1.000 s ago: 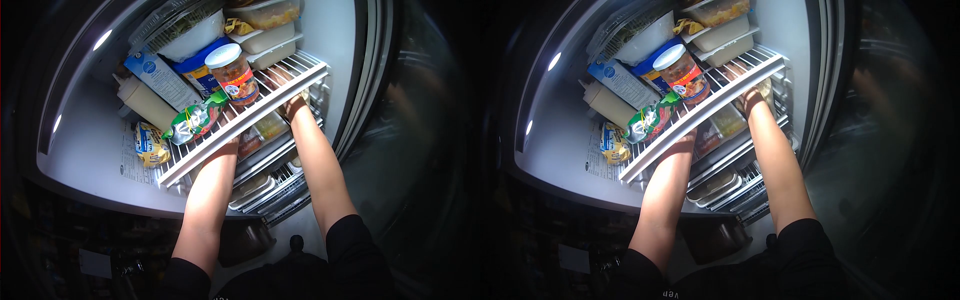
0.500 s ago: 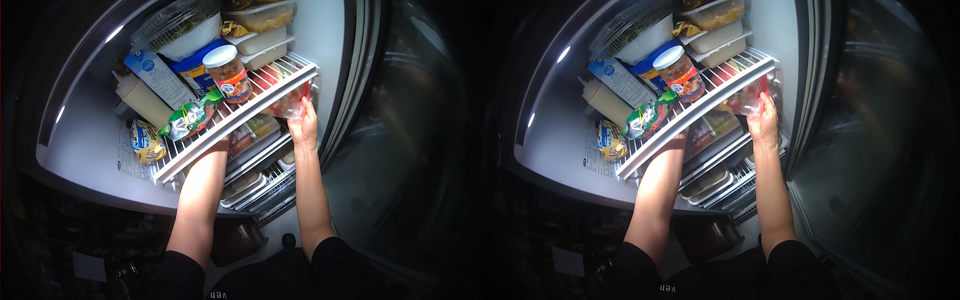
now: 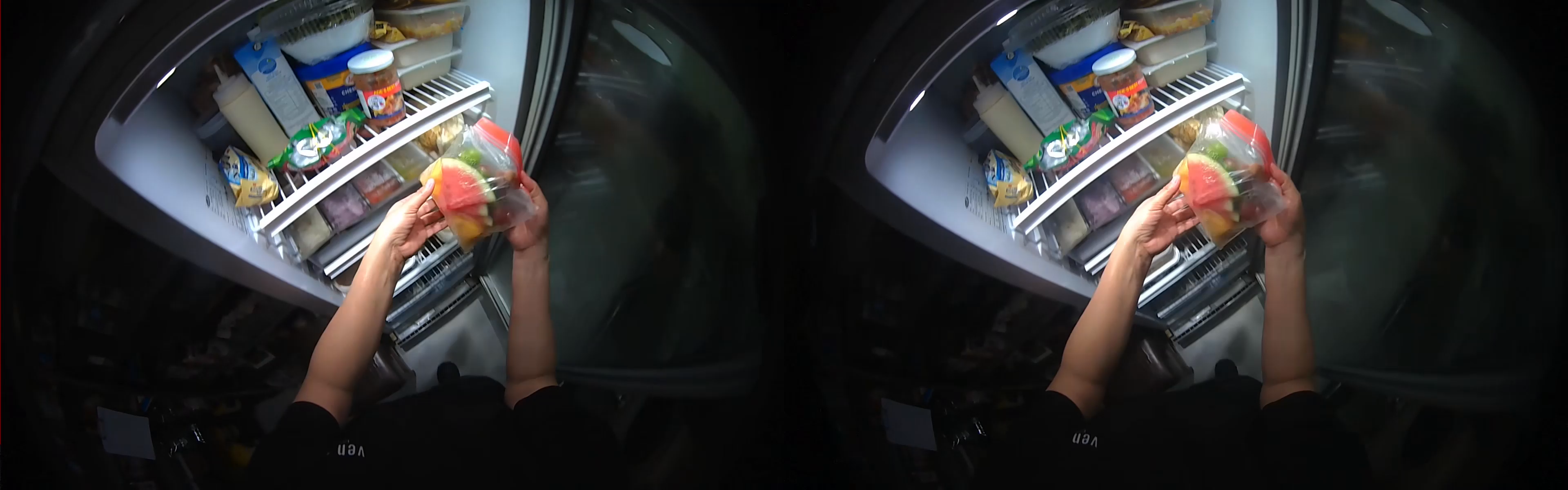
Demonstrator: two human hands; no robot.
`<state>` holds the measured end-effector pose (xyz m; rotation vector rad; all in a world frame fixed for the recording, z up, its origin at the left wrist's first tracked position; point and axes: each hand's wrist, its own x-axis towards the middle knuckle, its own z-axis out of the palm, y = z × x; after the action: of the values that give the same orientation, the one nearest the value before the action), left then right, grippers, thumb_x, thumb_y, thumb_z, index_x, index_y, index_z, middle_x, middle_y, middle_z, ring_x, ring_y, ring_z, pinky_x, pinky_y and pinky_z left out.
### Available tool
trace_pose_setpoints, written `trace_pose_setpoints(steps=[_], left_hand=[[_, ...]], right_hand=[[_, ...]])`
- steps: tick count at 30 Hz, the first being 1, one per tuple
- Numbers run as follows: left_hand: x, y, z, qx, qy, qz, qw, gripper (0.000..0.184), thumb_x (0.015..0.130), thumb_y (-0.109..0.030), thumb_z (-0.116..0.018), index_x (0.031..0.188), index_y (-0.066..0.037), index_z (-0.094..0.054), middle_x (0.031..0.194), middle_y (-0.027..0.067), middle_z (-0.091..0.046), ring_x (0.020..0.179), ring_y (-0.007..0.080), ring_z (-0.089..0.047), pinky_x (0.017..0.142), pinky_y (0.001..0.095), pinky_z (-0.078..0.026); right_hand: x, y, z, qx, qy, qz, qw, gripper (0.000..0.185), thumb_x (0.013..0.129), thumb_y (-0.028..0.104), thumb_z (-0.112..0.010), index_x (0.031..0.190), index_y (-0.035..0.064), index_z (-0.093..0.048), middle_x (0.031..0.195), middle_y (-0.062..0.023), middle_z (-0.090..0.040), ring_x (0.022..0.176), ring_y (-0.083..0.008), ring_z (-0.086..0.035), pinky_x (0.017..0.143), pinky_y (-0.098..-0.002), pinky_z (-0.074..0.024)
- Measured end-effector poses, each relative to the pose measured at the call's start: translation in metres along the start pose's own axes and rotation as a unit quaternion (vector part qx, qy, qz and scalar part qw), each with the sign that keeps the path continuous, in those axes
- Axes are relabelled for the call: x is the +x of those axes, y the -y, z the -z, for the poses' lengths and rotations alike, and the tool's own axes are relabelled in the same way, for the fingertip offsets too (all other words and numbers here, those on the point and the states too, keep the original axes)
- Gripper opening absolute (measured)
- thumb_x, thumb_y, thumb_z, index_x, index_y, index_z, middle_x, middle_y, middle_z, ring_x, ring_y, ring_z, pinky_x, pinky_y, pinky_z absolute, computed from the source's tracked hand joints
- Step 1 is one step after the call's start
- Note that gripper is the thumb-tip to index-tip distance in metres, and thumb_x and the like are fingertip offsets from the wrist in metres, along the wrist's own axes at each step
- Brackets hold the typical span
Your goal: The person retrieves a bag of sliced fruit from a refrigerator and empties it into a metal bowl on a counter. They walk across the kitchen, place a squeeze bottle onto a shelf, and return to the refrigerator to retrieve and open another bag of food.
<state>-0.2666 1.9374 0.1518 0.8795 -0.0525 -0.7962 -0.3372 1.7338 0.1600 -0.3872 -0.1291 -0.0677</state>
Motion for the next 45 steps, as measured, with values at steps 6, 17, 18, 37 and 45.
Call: trace_pose_setpoints(steps=[6,17,18,37,45], left_hand=[[-0.033,0.064,-0.001,-0.035,0.116,0.090,0.989,0.060,0.081,-0.050,-0.064,0.128,-0.015,-0.048,0.121,0.0050,-0.058,0.114,0.0244,-0.052,0.095,0.0454,-0.041],[-0.098,0.123,-0.010,-0.105,0.144,0.157,0.971,0.067,0.081,-0.055,-0.062,0.129,-0.012,-0.046,0.124,0.0101,-0.054,0.112,0.0271,-0.056,0.088,0.0482,-0.049],[-0.101,0.128,-0.010,-0.102,0.142,0.149,0.973,0.064,0.082,-0.054,-0.061,0.128,-0.012,-0.047,0.124,0.0081,-0.055,0.113,0.0260,-0.055,0.092,0.0478,-0.047],[-0.173,0.207,-0.141,0.664,0.360,-0.344,0.558,0.046,0.080,-0.038,-0.067,0.112,-0.010,-0.049,0.098,0.0168,-0.064,0.106,0.0378,-0.055,0.095,0.0517,-0.037],[-0.182,0.336,-0.217,0.621,0.410,-0.218,0.632,0.029,0.091,-0.036,-0.052,0.096,-0.007,-0.048,0.075,0.0218,-0.061,0.075,0.0419,-0.059,0.065,0.0496,-0.045]], right_hand=[[-0.054,0.018,0.023,0.011,0.020,-0.003,1.000,0.035,0.094,0.024,-0.042,0.112,-0.0029,-0.056,0.103,-0.0154,-0.065,0.095,-0.0260,-0.064,0.085,-0.0397,-0.0517],[-0.169,0.017,-0.018,-0.285,-0.217,0.171,0.918,0.012,0.092,0.014,-0.056,0.087,0.0031,-0.056,0.094,-0.0133,-0.066,0.082,-0.0206,-0.066,0.068,-0.0324,-0.0554],[-0.177,0.015,-0.023,-0.286,-0.219,0.176,0.916,0.012,0.092,0.014,-0.056,0.087,0.0031,-0.056,0.094,-0.0133,-0.066,0.082,-0.0206,-0.066,0.068,-0.0324,-0.0554],[-0.390,0.034,-0.078,-0.673,-0.214,0.099,0.701,0.021,0.089,0.016,-0.060,0.076,-0.0006,-0.059,0.078,-0.0066,-0.067,0.066,-0.0089,-0.060,0.056,-0.0220,-0.0453],[-0.404,0.148,-0.044,-0.665,-0.458,0.439,0.395,0.044,0.078,0.030,-0.075,0.105,-0.0003,-0.058,0.095,-0.0083,-0.065,0.081,-0.0151,-0.059,0.074,-0.0270,-0.0472]])
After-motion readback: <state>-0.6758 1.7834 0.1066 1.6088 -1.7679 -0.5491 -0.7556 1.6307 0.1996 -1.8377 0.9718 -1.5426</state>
